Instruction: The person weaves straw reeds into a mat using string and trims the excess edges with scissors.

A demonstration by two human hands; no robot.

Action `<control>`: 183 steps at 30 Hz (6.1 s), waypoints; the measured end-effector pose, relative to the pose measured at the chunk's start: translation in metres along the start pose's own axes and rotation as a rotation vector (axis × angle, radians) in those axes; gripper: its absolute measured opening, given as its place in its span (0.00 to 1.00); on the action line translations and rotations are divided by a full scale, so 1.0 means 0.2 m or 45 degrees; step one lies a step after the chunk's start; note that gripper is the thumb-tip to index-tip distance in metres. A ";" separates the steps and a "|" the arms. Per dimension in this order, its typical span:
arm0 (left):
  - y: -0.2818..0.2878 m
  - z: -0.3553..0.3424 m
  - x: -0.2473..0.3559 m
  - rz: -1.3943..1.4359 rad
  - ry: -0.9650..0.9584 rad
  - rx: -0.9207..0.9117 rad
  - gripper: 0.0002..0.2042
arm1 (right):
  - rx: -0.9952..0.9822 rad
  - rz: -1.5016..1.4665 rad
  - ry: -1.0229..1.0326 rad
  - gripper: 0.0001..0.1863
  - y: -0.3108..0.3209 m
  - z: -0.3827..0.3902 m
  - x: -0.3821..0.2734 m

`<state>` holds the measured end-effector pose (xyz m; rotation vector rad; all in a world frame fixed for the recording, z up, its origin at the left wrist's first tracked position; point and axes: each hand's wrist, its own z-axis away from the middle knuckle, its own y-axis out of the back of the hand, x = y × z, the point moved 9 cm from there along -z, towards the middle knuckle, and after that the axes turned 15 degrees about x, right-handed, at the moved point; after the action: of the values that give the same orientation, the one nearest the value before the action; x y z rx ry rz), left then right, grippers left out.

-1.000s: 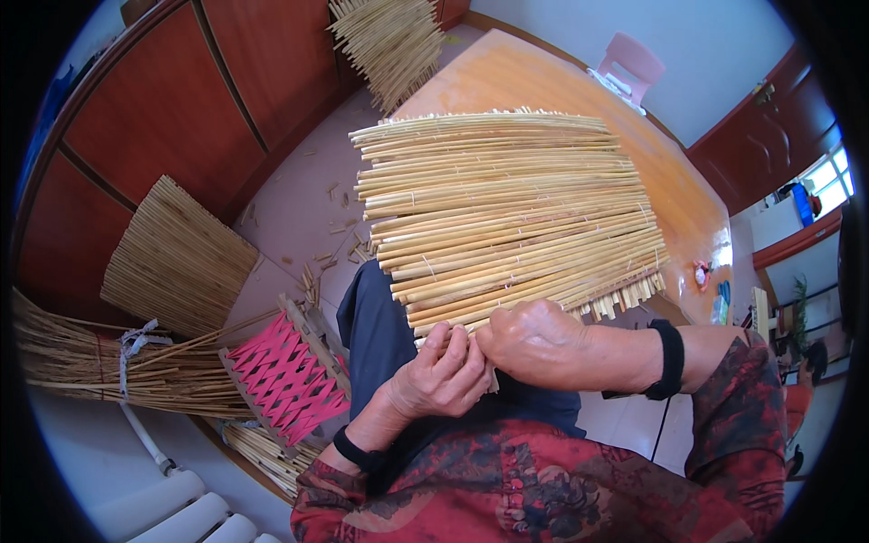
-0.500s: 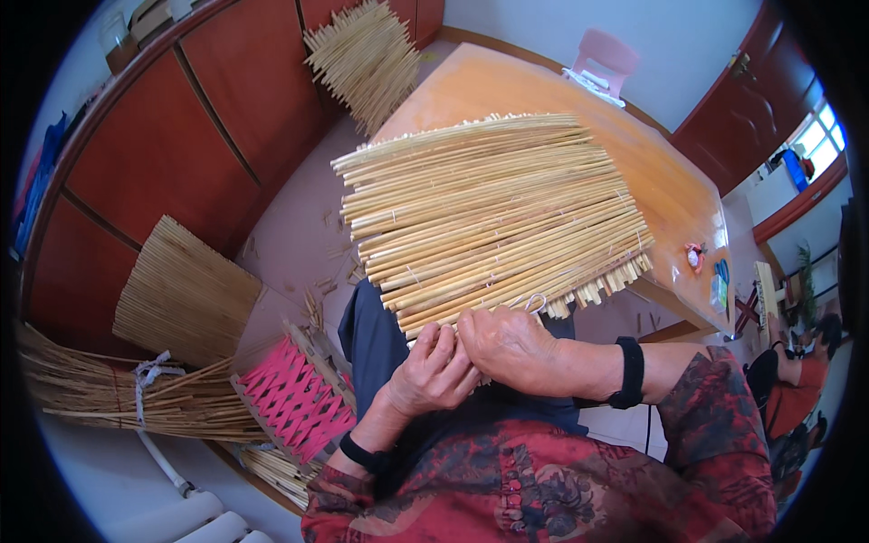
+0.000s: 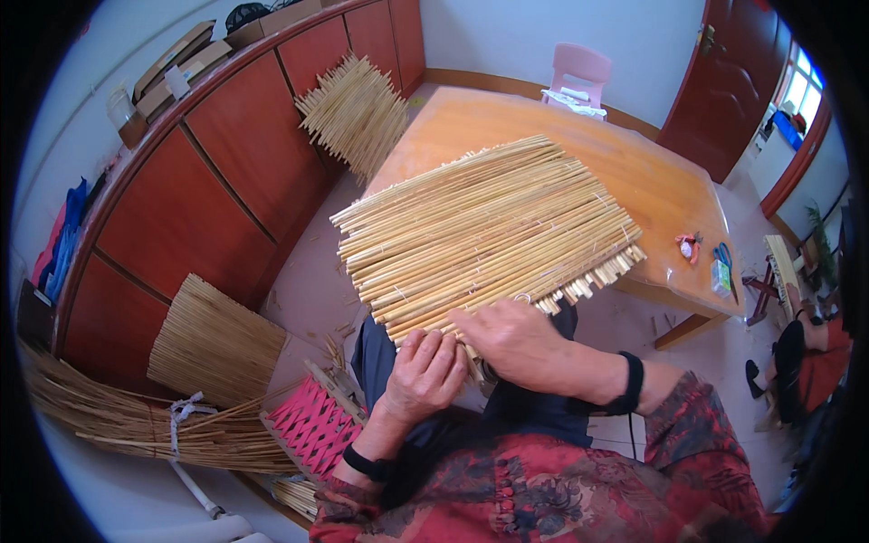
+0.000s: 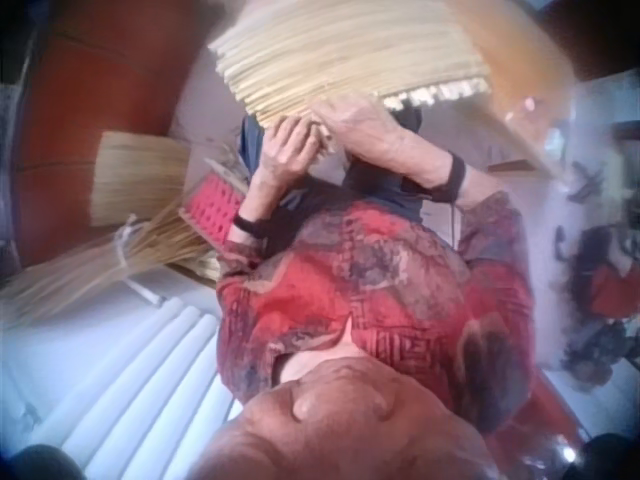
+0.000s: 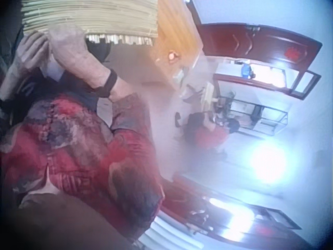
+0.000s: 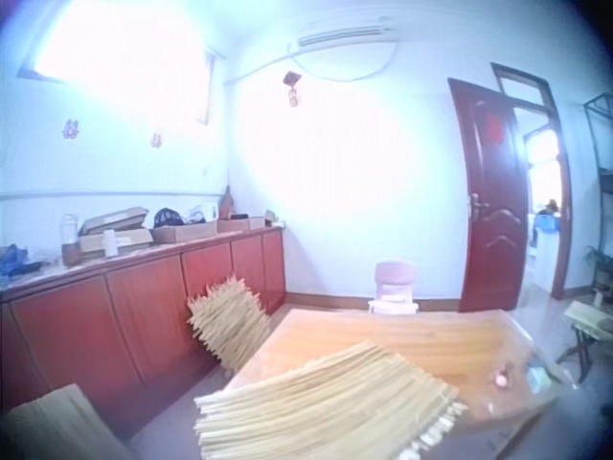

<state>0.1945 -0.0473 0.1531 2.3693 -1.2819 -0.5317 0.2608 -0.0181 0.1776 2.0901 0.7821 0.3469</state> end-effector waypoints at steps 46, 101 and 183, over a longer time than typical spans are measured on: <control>0.33 -0.65 0.25 -0.078 0.320 0.512 0.13 | 0.400 -0.994 -0.860 0.06 0.13 0.87 0.33; -0.34 -0.22 -0.36 0.162 0.237 -0.383 0.15 | -0.442 -1.473 -2.172 0.15 -0.51 0.43 0.42; -0.04 -0.89 -0.09 0.562 1.276 0.446 0.09 | 0.821 -0.744 -0.304 0.14 0.71 0.12 0.67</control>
<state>0.2789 0.0007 0.3028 1.9748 -1.3369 0.9606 0.4326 -0.0089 0.2720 2.2756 1.4317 -0.5307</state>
